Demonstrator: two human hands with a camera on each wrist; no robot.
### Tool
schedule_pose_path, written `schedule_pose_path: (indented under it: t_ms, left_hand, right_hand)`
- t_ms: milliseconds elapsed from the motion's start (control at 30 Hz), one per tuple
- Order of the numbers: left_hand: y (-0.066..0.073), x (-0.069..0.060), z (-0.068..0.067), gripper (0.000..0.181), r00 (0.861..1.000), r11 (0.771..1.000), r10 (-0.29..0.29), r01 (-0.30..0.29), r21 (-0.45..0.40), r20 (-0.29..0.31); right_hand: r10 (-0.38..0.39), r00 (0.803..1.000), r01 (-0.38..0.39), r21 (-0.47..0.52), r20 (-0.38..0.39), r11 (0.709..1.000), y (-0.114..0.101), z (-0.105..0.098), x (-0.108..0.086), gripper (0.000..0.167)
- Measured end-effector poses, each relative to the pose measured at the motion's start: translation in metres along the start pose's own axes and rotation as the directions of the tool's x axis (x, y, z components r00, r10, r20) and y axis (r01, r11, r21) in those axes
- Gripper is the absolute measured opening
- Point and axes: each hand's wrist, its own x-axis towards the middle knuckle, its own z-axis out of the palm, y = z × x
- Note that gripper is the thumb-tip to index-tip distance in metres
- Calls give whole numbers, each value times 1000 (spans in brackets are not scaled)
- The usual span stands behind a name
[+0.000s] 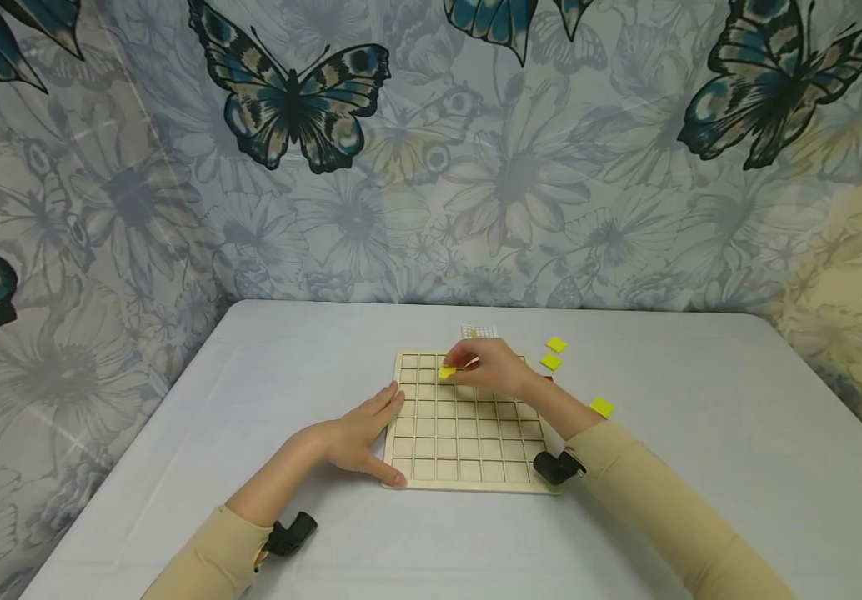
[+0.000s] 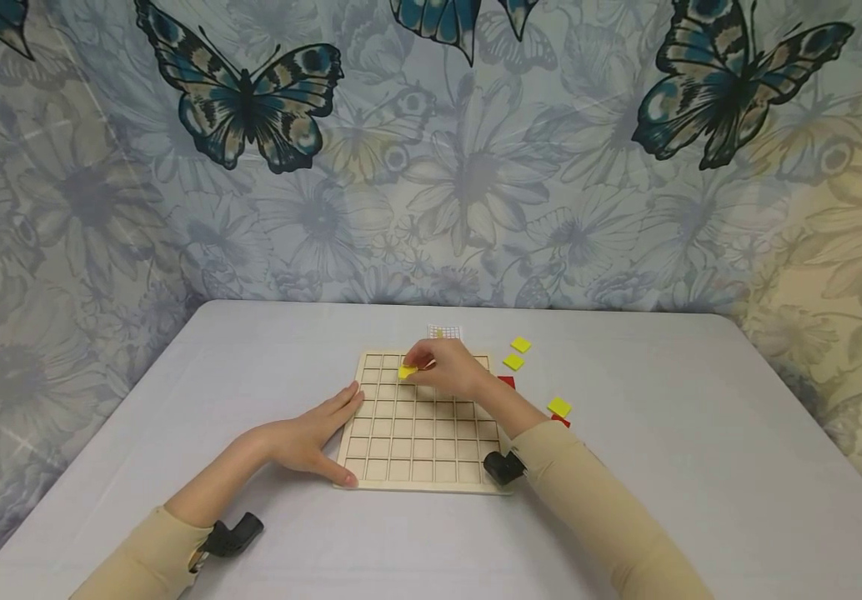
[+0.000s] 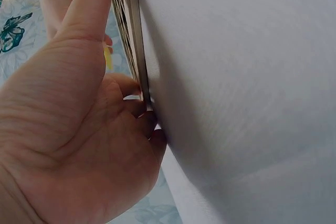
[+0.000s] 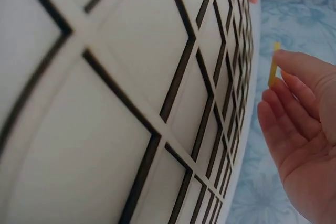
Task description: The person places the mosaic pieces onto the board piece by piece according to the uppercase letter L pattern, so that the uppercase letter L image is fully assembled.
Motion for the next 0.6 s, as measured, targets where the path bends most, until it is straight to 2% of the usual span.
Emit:
schedule_pose_path:
  t_ms: [267,600]
  left_hand:
    - [1,0,0,121,1000,1000,13,-13,1,-2]
    - [1,-1,-1,122,1000,1000,4,-4,4,-1]
  right_hand:
    - [18,998,-17,-21,52,1000,7,5,8,18]
    - [28,998,-25,-60,53,998,7,6,11,18]
